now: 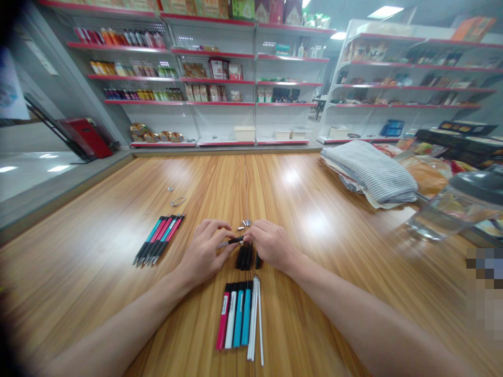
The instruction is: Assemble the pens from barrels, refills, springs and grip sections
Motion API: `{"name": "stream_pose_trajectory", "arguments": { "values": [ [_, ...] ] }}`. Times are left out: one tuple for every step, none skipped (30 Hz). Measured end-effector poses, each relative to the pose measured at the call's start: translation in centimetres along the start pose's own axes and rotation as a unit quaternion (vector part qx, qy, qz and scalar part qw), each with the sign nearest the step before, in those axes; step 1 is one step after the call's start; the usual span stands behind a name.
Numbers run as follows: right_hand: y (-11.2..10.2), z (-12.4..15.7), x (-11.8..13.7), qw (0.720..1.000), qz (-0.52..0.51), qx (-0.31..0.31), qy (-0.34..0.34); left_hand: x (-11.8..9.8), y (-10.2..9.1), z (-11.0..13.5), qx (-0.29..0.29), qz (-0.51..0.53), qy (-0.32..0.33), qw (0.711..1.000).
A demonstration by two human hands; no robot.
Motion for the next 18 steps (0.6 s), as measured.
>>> {"name": "stream_pose_trajectory", "arguments": {
  "values": [
    [-0.03,-0.02,0.02,1.0,-0.002,-0.003,-0.002,0.06,0.02,-0.01,-0.002,0.0,0.0,1.0],
    [-0.06,-0.03,0.04,1.0,-0.004,-0.005,-0.003,0.13,0.04,-0.01,-0.003,-0.001,-0.002,1.0],
    [-0.07,-0.04,0.05,1.0,-0.005,-0.005,-0.003,0.18,0.07,-0.01,-0.003,-0.001,-0.002,1.0],
    [-0.08,-0.04,0.05,1.0,-0.006,-0.004,-0.002,0.22,0.09,0.0,-0.002,-0.002,-0.002,1.0],
    [-0.08,-0.04,0.05,1.0,-0.006,-0.003,-0.001,0.23,0.1,0.0,-0.003,-0.002,-0.001,1.0],
    [-0.06,-0.04,0.04,1.0,-0.006,-0.001,0.0,0.24,0.1,0.01,-0.005,-0.002,0.0,1.0],
    [-0.05,-0.03,0.03,1.0,-0.006,0.0,0.0,0.24,0.1,0.02,-0.006,-0.001,0.002,1.0],
    [-0.05,-0.03,0.01,1.0,-0.005,0.0,0.001,0.25,0.12,0.03,-0.004,0.0,0.003,1.0],
    [-0.03,-0.03,0.0,1.0,-0.004,0.001,0.001,0.26,0.17,0.04,-0.001,0.003,0.004,1.0],
    [-0.02,-0.04,0.01,1.0,-0.003,0.003,0.001,0.28,0.24,0.05,0.004,0.006,0.006,1.0],
    [-0.01,-0.05,0.02,1.0,-0.002,0.004,0.0,0.31,0.32,0.07,0.011,0.01,0.007,1.0],
    [0.02,-0.07,0.03,1.0,-0.003,0.007,-0.001,0.35,0.41,0.09,0.016,0.015,0.008,1.0],
    [0.05,-0.09,0.04,1.0,-0.003,0.011,-0.002,0.42,0.49,0.11,0.021,0.02,0.008,1.0],
    [0.08,-0.09,0.04,1.0,-0.004,0.014,-0.002,0.5,0.57,0.13,0.024,0.025,0.008,0.999],
    [0.12,-0.08,0.04,1.0,-0.004,0.017,-0.001,0.58,0.62,0.15,0.024,0.028,0.007,0.999],
    [0.16,-0.06,0.02,1.0,-0.004,0.019,0.0,0.65,0.67,0.17,0.023,0.031,0.006,0.999],
    [0.2,-0.03,0.0,1.0,-0.004,0.021,0.001,0.71,0.7,0.19,0.023,0.034,0.005,0.999],
    [0.24,0.01,-0.02,1.0,-0.004,0.022,0.001,0.74,0.73,0.2,0.022,0.036,0.004,0.999]
  ]
}}
Point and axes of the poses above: each hand's wrist, its own z-axis away from the middle knuckle, its own y-axis out of the palm, x = y × z, the point moved 5 cm from there along -z, towards the middle knuckle, and after that the axes turned 8 degrees about z, right-handed, at the moved point
